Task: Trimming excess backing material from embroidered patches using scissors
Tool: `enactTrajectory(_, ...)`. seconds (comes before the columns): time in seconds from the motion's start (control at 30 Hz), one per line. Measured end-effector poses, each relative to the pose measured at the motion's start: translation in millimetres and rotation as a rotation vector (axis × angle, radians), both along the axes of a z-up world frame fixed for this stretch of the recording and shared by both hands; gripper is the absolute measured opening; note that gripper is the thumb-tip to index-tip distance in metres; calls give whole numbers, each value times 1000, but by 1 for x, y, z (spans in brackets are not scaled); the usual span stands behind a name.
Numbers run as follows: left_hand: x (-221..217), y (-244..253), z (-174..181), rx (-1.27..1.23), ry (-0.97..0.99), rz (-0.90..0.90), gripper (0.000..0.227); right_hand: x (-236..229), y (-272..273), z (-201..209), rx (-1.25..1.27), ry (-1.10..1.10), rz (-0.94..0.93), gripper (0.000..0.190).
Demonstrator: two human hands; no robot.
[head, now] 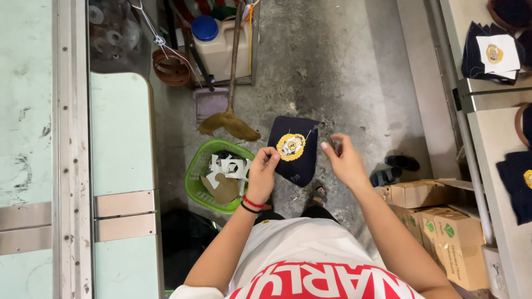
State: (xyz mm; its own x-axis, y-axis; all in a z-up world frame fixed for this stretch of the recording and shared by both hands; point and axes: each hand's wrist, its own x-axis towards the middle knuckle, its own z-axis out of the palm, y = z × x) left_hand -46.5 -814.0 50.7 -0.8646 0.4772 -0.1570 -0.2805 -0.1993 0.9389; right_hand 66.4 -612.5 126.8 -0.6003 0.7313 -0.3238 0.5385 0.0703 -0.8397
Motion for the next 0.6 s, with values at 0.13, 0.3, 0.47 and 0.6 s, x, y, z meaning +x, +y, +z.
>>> enactTrajectory(0.13,2,-6,2,-36,60,45,7,8,-18,30,646,108,366,40)
enactTrajectory(0.3,10,-8,20,-38,68,58,6,5,-71,32,896,144,477,34)
enactTrajectory(0.47,17,-14,36,-28,121,46,4,0,-73,19,887,181,419,27)
enactTrajectory(0.6,17,-14,30,-29,189,64,3,-3,-60,12,755,293,310,12)
